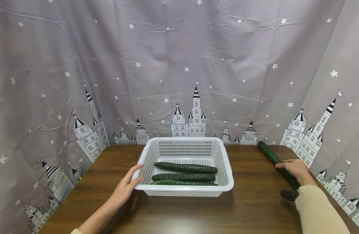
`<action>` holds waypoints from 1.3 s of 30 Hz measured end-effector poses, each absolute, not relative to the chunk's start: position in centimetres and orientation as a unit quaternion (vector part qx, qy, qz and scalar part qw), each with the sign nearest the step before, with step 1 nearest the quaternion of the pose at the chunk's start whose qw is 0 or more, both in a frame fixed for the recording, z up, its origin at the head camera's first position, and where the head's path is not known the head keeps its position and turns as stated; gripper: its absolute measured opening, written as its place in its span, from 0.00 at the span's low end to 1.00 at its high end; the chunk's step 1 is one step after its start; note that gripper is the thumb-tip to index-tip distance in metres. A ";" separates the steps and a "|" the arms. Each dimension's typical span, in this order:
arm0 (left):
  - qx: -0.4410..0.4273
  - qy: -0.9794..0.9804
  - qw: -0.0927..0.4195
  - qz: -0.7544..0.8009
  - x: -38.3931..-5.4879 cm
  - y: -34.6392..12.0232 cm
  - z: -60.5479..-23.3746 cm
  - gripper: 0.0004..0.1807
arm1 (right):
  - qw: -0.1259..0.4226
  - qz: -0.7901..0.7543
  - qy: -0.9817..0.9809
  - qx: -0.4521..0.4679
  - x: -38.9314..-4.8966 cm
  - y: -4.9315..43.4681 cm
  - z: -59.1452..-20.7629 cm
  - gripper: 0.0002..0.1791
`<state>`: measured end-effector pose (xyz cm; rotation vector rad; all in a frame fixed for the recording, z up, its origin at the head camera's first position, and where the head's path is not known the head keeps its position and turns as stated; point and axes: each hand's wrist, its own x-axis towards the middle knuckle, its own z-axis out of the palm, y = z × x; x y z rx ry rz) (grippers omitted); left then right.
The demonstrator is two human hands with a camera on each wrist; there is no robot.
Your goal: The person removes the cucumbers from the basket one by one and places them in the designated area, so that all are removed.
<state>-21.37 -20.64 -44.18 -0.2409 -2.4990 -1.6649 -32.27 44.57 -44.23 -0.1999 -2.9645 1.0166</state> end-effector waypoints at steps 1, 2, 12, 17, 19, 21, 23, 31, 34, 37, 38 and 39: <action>-0.081 -0.827 0.064 -0.553 -21.4 -20.6 -44.2 0.27 | 0.001 0.321 -0.945 -0.062 -32.3 44.6 -44.2 0.39; -0.082 -0.826 0.064 -0.554 -21.4 -20.6 -44.2 0.27 | 0.003 0.319 -0.946 -0.062 -32.3 44.5 -44.1 0.39; -0.085 -0.821 0.065 -0.560 -21.4 -20.7 -44.0 0.27 | 0.049 0.332 -0.941 -0.052 -32.9 42.9 -42.1 0.38; -0.083 -0.826 0.070 -0.553 -21.4 -20.7 -43.9 0.27 | 0.065 0.360 -0.930 -0.031 -33.2 41.0 -40.7 0.36; -0.083 -0.827 0.072 -0.551 -21.4 -20.8 -43.9 0.27 | 0.053 0.376 -0.925 -0.017 -33.3 40.3 -40.0 0.37; -0.082 -0.827 0.075 -0.550 -21.4 -20.8 -43.8 0.27 | 0.034 0.384 -0.923 -0.004 -33.6 39.5 -39.2 0.39; -0.084 -0.826 0.076 -0.552 -21.4 -20.8 -43.8 0.27 | 0.020 0.390 -0.921 0.004 -33.7 38.9 -38.5 0.41; -0.084 -0.826 0.078 -0.552 -21.3 -20.8 -43.7 0.27 | 0.012 0.364 -0.930 0.054 -34.4 36.4 -36.1 0.34; -0.082 -0.827 0.078 -0.550 -21.3 -20.8 -43.8 0.27 | 0.005 0.361 -0.930 0.074 -34.4 35.5 -35.3 0.33; -0.081 -0.829 0.080 -0.548 -21.3 -20.7 -43.9 0.26 | 0.001 0.356 -0.930 0.087 -34.4 34.4 -34.5 0.33; -0.082 -0.828 0.080 -0.549 -21.3 -20.7 -43.9 0.26 | -0.002 0.352 -0.932 0.089 -34.4 34.1 -34.2 0.33; -0.082 -0.828 0.080 -0.549 -21.3 -20.7 -44.0 0.26 | -0.006 0.349 -0.933 0.091 -34.4 33.8 -34.0 0.34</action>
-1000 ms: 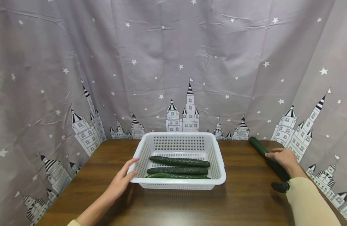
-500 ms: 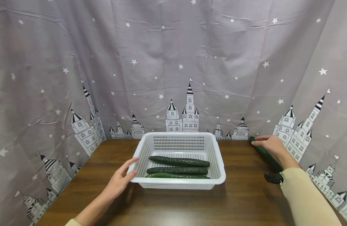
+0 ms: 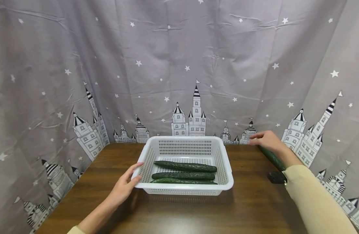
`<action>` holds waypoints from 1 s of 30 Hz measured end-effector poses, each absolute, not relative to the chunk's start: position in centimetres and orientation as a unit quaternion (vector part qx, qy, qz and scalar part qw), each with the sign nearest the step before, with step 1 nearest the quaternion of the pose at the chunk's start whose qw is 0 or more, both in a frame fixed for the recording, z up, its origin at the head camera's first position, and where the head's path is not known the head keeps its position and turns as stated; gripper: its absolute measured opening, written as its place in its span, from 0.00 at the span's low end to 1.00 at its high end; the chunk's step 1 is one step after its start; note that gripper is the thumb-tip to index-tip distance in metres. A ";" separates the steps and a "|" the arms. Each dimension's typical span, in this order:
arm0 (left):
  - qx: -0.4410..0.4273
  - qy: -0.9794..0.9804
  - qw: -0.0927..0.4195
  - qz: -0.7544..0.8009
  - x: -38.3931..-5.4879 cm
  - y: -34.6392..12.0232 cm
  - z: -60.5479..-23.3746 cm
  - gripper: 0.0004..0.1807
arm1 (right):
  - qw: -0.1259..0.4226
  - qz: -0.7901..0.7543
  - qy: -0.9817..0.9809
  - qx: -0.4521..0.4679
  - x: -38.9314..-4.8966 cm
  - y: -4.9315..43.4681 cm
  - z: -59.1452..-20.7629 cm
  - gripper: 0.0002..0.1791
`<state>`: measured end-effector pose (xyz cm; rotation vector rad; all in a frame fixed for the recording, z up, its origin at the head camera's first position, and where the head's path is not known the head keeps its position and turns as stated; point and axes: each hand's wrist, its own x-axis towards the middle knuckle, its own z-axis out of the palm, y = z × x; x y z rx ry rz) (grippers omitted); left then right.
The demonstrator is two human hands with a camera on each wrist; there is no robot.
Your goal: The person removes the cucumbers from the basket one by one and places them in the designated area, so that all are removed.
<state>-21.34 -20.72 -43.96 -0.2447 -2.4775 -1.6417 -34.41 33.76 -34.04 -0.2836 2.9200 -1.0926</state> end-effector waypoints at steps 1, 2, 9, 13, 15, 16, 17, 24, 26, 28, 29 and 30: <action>-0.082 -0.828 0.079 -0.549 -21.3 -20.7 -44.0 0.26 | 0.011 -0.347 0.933 -0.092 -34.4 33.4 -33.9 0.34; -0.082 -0.828 0.078 -0.549 -21.3 -20.7 -44.0 0.26 | 0.013 -0.338 0.936 -0.094 -34.5 33.0 -33.8 0.34; -0.083 -0.830 0.075 -0.547 -21.1 -20.6 -43.9 0.26 | 0.000 -0.299 0.943 -0.148 -35.2 30.7 -33.2 0.29; -0.084 -0.831 0.077 -0.545 -21.2 -20.5 -43.9 0.26 | 0.005 -0.298 0.939 -0.171 -35.2 29.3 -32.5 0.25; -0.085 -0.830 0.078 -0.545 -21.2 -20.5 -44.0 0.26 | 0.016 -0.307 0.935 -0.177 -35.2 28.6 -32.1 0.25; -0.085 -0.831 0.078 -0.544 -21.2 -20.5 -44.0 0.26 | 0.022 -0.310 0.933 -0.179 -35.2 28.2 -32.0 0.25; -0.085 -0.831 0.079 -0.544 -21.2 -20.5 -44.0 0.26 | 0.026 -0.315 0.931 -0.181 -35.2 27.9 -31.9 0.25; -0.083 -0.831 0.075 -0.545 -21.1 -20.5 -43.8 0.26 | 0.058 -0.325 0.922 -0.202 -35.1 25.1 -30.7 0.25; -0.082 -0.831 0.074 -0.545 -21.1 -20.5 -43.8 0.26 | 0.071 -0.331 0.917 -0.209 -35.2 24.3 -30.5 0.26; -0.081 -0.831 0.074 -0.545 -21.1 -20.5 -43.8 0.26 | 0.083 -0.335 0.913 -0.217 -35.5 23.6 -30.4 0.26; -0.081 -0.832 0.074 -0.544 -21.0 -20.5 -43.8 0.26 | 0.088 -0.336 0.912 -0.219 -35.7 23.3 -30.4 0.27; -0.080 -0.832 0.074 -0.544 -21.0 -20.5 -43.8 0.26 | 0.095 -0.336 0.910 -0.221 -36.0 23.0 -30.5 0.27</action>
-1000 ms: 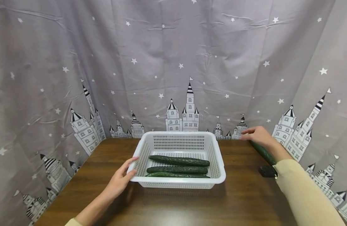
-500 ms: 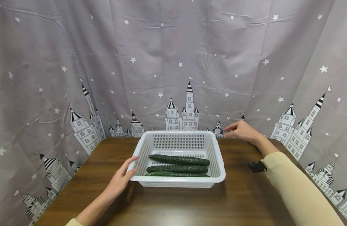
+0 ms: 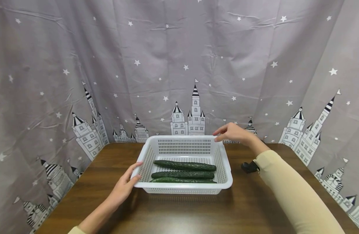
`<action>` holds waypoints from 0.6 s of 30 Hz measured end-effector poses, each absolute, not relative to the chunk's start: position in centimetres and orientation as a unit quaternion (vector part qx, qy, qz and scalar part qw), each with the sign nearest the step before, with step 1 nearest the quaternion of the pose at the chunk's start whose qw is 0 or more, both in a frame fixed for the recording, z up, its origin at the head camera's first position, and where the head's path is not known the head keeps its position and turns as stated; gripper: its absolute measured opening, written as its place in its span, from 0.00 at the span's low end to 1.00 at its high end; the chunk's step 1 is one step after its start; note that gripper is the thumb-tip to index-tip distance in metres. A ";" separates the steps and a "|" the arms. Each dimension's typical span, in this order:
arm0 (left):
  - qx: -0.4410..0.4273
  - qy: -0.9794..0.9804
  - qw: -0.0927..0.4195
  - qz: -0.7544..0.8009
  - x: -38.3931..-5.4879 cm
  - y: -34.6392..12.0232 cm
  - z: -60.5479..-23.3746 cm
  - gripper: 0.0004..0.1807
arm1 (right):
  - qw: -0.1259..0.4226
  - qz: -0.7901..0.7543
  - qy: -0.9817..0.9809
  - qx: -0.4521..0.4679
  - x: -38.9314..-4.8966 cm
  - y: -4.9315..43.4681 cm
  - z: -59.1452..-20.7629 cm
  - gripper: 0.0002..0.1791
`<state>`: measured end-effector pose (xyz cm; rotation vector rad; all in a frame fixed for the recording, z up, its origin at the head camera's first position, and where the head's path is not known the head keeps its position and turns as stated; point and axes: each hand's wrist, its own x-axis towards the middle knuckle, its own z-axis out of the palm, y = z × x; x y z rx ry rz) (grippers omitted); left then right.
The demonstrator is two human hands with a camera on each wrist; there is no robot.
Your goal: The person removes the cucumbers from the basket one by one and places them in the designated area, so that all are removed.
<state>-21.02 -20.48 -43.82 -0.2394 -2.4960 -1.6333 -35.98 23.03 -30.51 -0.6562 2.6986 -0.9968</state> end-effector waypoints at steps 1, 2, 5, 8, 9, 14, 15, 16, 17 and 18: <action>-0.079 -0.832 0.075 -0.543 -21.0 -20.5 -43.8 0.26 | 0.099 -0.335 0.910 -0.223 -36.2 22.8 -30.6 0.27; -0.079 -0.833 0.075 -0.543 -21.0 -20.5 -43.8 0.26 | 0.102 -0.333 0.910 -0.227 -36.5 22.5 -30.7 0.27; -0.080 -0.833 0.073 -0.542 -20.9 -20.5 -43.7 0.26 | 0.116 -0.332 0.908 -0.230 -37.1 21.7 -31.0 0.26; -0.081 -0.832 0.072 -0.544 -20.9 -20.5 -43.7 0.26 | 0.127 -0.339 0.902 -0.234 -37.3 20.8 -31.1 0.24; -0.081 -0.832 0.073 -0.544 -20.9 -20.6 -43.7 0.26 | 0.130 -0.340 0.901 -0.238 -37.4 20.5 -31.1 0.24; -0.083 -0.834 0.072 -0.541 -20.9 -20.7 -43.8 0.26 | 0.156 -0.369 0.882 -0.247 -37.6 18.9 -31.3 0.24; -0.084 -0.833 0.071 -0.542 -20.9 -20.7 -43.8 0.26 | 0.161 -0.374 0.879 -0.249 -37.7 18.6 -31.4 0.24; -0.084 -0.834 0.071 -0.541 -21.0 -20.7 -43.8 0.26 | 0.168 -0.381 0.875 -0.245 -37.8 18.3 -31.5 0.23; -0.085 -0.833 0.071 -0.541 -21.0 -20.7 -43.8 0.26 | 0.172 -0.383 0.874 -0.246 -37.9 18.1 -31.7 0.24; -0.085 -0.833 0.072 -0.542 -21.0 -20.7 -43.8 0.26 | 0.176 -0.386 0.872 -0.245 -38.0 17.9 -31.8 0.24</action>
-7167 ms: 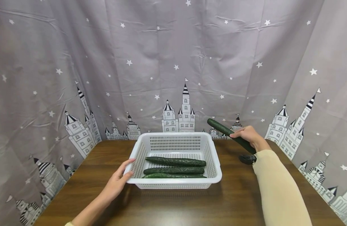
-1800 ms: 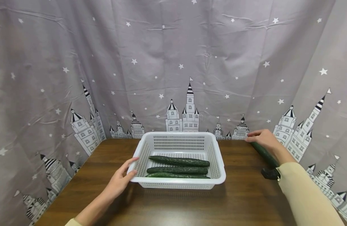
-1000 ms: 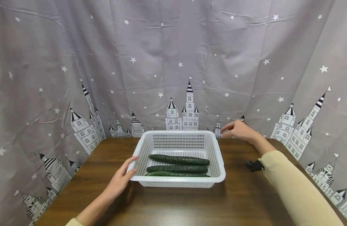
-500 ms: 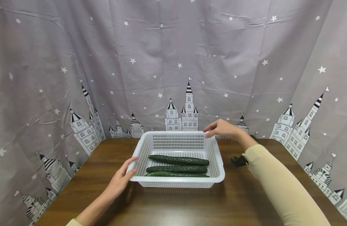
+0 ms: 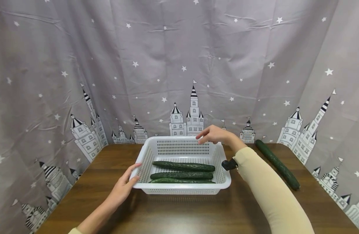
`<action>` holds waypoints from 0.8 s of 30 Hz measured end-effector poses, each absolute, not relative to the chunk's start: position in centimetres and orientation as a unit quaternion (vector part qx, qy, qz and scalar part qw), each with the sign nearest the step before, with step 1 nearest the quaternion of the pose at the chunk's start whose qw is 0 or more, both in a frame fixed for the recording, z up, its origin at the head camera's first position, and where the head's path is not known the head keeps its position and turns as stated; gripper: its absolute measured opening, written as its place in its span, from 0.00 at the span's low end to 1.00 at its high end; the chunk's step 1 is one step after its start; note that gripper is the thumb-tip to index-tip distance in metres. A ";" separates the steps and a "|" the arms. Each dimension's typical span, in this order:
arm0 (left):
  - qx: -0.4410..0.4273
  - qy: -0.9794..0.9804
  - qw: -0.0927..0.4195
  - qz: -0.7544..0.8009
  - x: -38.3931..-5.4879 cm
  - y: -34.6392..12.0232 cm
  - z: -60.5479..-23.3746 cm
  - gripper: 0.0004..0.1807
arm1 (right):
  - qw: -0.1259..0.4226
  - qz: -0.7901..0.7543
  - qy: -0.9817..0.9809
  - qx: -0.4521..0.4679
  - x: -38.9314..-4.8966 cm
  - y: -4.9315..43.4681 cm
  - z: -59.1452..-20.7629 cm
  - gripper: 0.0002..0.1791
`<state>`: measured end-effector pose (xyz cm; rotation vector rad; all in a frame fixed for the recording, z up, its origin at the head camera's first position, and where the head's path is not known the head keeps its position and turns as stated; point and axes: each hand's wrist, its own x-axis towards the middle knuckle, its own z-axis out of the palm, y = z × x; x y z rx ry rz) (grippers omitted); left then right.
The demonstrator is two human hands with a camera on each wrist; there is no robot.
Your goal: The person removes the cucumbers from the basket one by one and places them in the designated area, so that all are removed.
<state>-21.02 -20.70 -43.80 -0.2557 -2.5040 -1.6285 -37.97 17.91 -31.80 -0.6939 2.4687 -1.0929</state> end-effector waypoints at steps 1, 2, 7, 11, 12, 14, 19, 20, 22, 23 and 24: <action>-0.085 -0.833 0.072 -0.541 -21.0 -20.7 -43.8 0.26 | 0.180 -0.388 0.870 -0.245 -38.1 17.7 -31.9 0.23; -0.084 -0.833 0.073 -0.541 -21.1 -20.7 -43.9 0.26 | 0.184 -0.389 0.869 -0.244 -38.2 17.5 -32.1 0.23; -0.084 -0.835 0.079 -0.537 -21.1 -20.7 -44.0 0.25 | 0.203 -0.416 0.853 -0.239 -38.8 16.7 -32.8 0.21; -0.089 -0.834 0.080 -0.539 -21.1 -20.6 -44.0 0.25 | 0.219 -0.441 0.838 -0.234 -38.9 16.0 -33.3 0.24; -0.089 -0.833 0.079 -0.540 -21.1 -20.6 -44.0 0.25 | 0.224 -0.445 0.835 -0.234 -38.9 15.8 -33.5 0.25; -0.089 -0.833 0.080 -0.540 -21.1 -20.6 -44.0 0.25 | 0.232 -0.452 0.829 -0.231 -39.0 15.5 -33.8 0.25; -0.088 -0.834 0.081 -0.538 -21.2 -20.5 -44.0 0.25 | 0.248 -0.457 0.824 -0.224 -39.0 14.7 -34.5 0.22; -0.087 -0.835 0.081 -0.537 -21.2 -20.5 -44.0 0.25 | 0.250 -0.458 0.823 -0.223 -39.0 14.7 -34.7 0.21; -0.087 -0.836 0.080 -0.535 -21.2 -20.4 -43.9 0.25 | 0.255 -0.459 0.821 -0.224 -39.1 14.5 -35.1 0.21; -0.087 -0.837 0.079 -0.535 -21.2 -20.4 -43.9 0.25 | 0.259 -0.459 0.820 -0.225 -39.1 14.4 -35.3 0.21; -0.087 -0.837 0.078 -0.535 -21.1 -20.4 -43.9 0.25 | 0.262 -0.460 0.818 -0.224 -39.2 14.3 -35.6 0.21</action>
